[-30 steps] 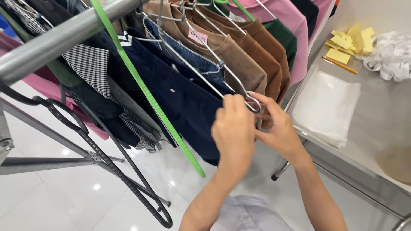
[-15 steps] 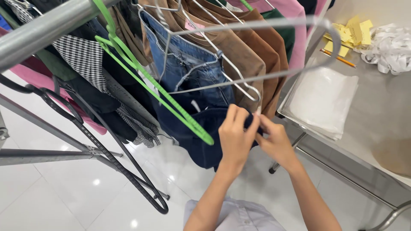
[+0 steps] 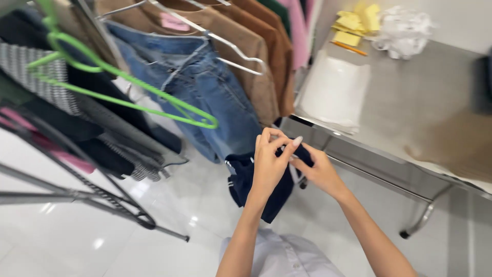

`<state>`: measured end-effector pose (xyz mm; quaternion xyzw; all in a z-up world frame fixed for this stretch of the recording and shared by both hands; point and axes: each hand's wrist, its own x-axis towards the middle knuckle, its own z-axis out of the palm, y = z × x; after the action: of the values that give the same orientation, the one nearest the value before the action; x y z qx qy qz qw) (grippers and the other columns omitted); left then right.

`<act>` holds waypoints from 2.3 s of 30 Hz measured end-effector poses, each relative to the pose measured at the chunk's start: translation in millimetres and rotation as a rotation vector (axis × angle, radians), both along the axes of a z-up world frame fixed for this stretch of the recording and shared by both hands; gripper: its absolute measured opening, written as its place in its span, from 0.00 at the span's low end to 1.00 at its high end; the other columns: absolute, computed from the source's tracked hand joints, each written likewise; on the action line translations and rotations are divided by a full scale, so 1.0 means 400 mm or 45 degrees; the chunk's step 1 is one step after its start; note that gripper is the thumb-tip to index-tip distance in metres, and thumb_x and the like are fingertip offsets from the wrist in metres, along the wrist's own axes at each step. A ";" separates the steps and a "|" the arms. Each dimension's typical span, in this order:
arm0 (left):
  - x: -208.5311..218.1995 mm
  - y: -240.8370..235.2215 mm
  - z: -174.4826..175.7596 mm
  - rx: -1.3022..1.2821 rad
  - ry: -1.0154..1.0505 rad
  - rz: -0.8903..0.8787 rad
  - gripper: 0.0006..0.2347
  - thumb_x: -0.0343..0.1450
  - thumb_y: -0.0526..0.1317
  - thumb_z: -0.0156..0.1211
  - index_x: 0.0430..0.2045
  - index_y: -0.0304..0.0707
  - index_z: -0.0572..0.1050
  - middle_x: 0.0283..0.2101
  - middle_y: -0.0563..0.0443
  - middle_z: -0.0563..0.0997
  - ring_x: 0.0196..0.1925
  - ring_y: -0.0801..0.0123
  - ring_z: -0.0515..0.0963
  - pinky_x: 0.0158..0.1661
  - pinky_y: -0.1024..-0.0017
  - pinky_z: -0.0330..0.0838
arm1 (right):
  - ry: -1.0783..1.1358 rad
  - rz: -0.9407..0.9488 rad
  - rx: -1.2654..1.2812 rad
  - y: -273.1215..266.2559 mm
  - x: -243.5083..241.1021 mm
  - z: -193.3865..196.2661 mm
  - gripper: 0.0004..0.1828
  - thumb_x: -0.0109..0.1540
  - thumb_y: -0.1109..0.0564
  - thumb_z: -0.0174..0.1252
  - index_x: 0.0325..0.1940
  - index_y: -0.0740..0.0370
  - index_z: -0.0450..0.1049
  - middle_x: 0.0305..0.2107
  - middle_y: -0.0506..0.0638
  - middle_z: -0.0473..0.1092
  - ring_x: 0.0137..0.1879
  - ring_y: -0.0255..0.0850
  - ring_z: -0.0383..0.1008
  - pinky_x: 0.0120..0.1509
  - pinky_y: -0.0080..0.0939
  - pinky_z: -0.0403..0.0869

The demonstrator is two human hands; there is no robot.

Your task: The person takes a black and white checkered skirt from a clothing rack, folds it neatly on a metal table, and sets it aside. They then take a pair of blue jeans, fold them, and place them next to the skirt. Finally, they take a pair of navy blue sweatpants, fold them, and place them on the table.

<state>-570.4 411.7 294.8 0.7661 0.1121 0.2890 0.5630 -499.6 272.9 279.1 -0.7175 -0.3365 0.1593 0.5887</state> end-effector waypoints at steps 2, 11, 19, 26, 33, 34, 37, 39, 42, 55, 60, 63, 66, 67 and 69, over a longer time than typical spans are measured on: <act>-0.005 -0.051 0.007 0.002 0.054 -0.197 0.11 0.70 0.46 0.65 0.42 0.49 0.75 0.48 0.57 0.67 0.51 0.60 0.67 0.52 0.61 0.62 | -0.044 -0.076 -0.014 -0.108 0.024 -0.018 0.07 0.59 0.65 0.65 0.40 0.60 0.80 0.27 0.45 0.78 0.38 0.30 0.69 0.43 0.35 0.73; 0.083 -0.211 -0.174 0.764 0.513 -0.987 0.27 0.63 0.50 0.70 0.53 0.36 0.74 0.52 0.41 0.81 0.59 0.49 0.77 0.62 0.47 0.56 | -0.585 -0.706 -0.144 -0.606 -0.024 -0.014 0.15 0.58 0.67 0.64 0.49 0.64 0.78 0.36 0.59 0.75 0.48 0.51 0.77 0.59 0.50 0.71; 0.146 -0.335 -0.291 0.955 0.424 -0.745 0.13 0.64 0.52 0.68 0.36 0.52 0.80 0.41 0.57 0.79 0.48 0.56 0.81 0.47 0.52 0.72 | -0.494 -1.342 -0.173 -0.926 -0.202 0.000 0.04 0.68 0.64 0.64 0.46 0.59 0.78 0.31 0.45 0.71 0.40 0.31 0.65 0.50 0.35 0.68; 0.112 -0.452 -0.186 0.173 0.343 -0.542 0.15 0.59 0.46 0.78 0.32 0.48 0.76 0.30 0.57 0.80 0.37 0.63 0.81 0.38 0.66 0.73 | -0.321 -1.284 -0.179 -1.114 -0.315 -0.089 0.05 0.68 0.63 0.62 0.47 0.65 0.78 0.42 0.54 0.75 0.50 0.38 0.72 0.60 0.42 0.71; 0.040 -0.458 -0.017 -0.039 0.613 -1.092 0.17 0.65 0.52 0.70 0.18 0.48 0.66 0.21 0.65 0.64 0.25 0.84 0.61 0.29 0.80 0.53 | 0.134 -1.074 -0.265 -1.241 -0.391 -0.026 0.08 0.63 0.56 0.62 0.43 0.63 0.78 0.37 0.40 0.72 0.45 0.30 0.69 0.50 0.31 0.67; 0.028 -0.455 0.010 -0.033 0.611 -1.098 0.17 0.65 0.52 0.70 0.18 0.48 0.66 0.21 0.65 0.64 0.25 0.84 0.61 0.29 0.80 0.53 | 0.133 -1.081 -0.260 -1.237 -0.409 -0.007 0.08 0.63 0.56 0.62 0.43 0.63 0.78 0.37 0.40 0.72 0.45 0.30 0.69 0.50 0.31 0.67; 0.024 -0.454 0.073 0.108 0.664 -1.281 0.19 0.65 0.47 0.72 0.18 0.48 0.61 0.21 0.65 0.60 0.25 0.81 0.57 0.29 0.78 0.49 | 0.164 -1.161 -0.232 -1.236 -0.436 0.048 0.14 0.64 0.55 0.62 0.27 0.60 0.68 0.24 0.38 0.62 0.35 0.29 0.62 0.40 0.31 0.60; 0.047 -0.450 0.087 0.166 0.572 -1.344 0.20 0.62 0.44 0.76 0.18 0.47 0.61 0.22 0.65 0.59 0.26 0.80 0.56 0.29 0.79 0.49 | 0.058 -1.235 -0.199 -1.238 -0.435 0.062 0.11 0.65 0.56 0.62 0.30 0.61 0.71 0.27 0.38 0.65 0.38 0.28 0.64 0.43 0.30 0.62; 0.077 -0.432 0.092 0.194 0.511 -1.450 0.18 0.63 0.43 0.76 0.21 0.47 0.64 0.24 0.64 0.60 0.28 0.81 0.58 0.30 0.79 0.50 | -0.148 -1.305 -0.287 -1.288 -0.418 0.025 0.09 0.65 0.54 0.63 0.37 0.62 0.75 0.31 0.38 0.67 0.41 0.28 0.64 0.45 0.31 0.63; 0.049 -0.463 0.001 0.242 0.321 -1.238 0.14 0.65 0.39 0.74 0.30 0.35 0.70 0.25 0.54 0.67 0.31 0.68 0.64 0.33 0.71 0.58 | -0.614 -1.382 -0.528 -1.229 -0.388 -0.058 0.09 0.59 0.57 0.71 0.42 0.59 0.81 0.22 0.55 0.74 0.31 0.39 0.75 0.35 0.36 0.69; -0.064 -0.751 -0.169 -0.423 0.215 -0.438 0.31 0.69 0.48 0.68 0.60 0.24 0.64 0.65 0.20 0.64 0.72 0.38 0.59 0.70 0.53 0.49 | -0.332 -1.689 -0.070 -0.911 -0.399 -0.067 0.08 0.64 0.58 0.63 0.42 0.67 0.77 0.30 0.66 0.74 0.40 0.56 0.77 0.43 0.50 0.74; -0.237 -0.897 -0.079 -0.363 0.184 -0.673 0.19 0.71 0.47 0.66 0.41 0.38 0.61 0.38 0.41 0.71 0.42 0.56 0.72 0.46 0.65 0.66 | -0.153 -1.535 0.074 -0.750 -0.463 -0.094 0.07 0.65 0.60 0.58 0.48 0.60 0.76 0.32 0.58 0.78 0.41 0.37 0.75 0.44 0.41 0.76; -0.233 -0.865 -0.052 -0.322 0.230 -0.792 0.17 0.70 0.48 0.69 0.35 0.42 0.63 0.30 0.50 0.72 0.35 0.65 0.74 0.38 0.72 0.67 | 0.103 -1.449 0.259 -0.776 -0.459 -0.105 0.06 0.67 0.59 0.58 0.48 0.56 0.77 0.30 0.51 0.79 0.34 0.32 0.76 0.40 0.34 0.78; -0.222 -0.853 -0.067 -0.322 0.230 -0.799 0.17 0.70 0.48 0.69 0.35 0.42 0.63 0.30 0.50 0.72 0.35 0.65 0.74 0.38 0.72 0.67 | 0.102 -1.455 0.259 -0.787 -0.453 -0.123 0.06 0.67 0.59 0.58 0.48 0.56 0.77 0.30 0.51 0.79 0.34 0.32 0.76 0.40 0.34 0.78; -0.197 -0.825 -0.098 -0.259 0.286 -0.910 0.16 0.69 0.47 0.70 0.33 0.43 0.65 0.27 0.53 0.72 0.28 0.71 0.75 0.31 0.75 0.68 | 0.173 -1.362 0.298 -0.805 -0.440 -0.162 0.09 0.67 0.61 0.58 0.51 0.56 0.77 0.27 0.52 0.78 0.29 0.33 0.78 0.34 0.34 0.79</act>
<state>-649.3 81.6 255.4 0.7241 -0.0728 -0.0237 0.6854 -675.7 -49.3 214.1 -0.7063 0.0982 -0.1545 0.6838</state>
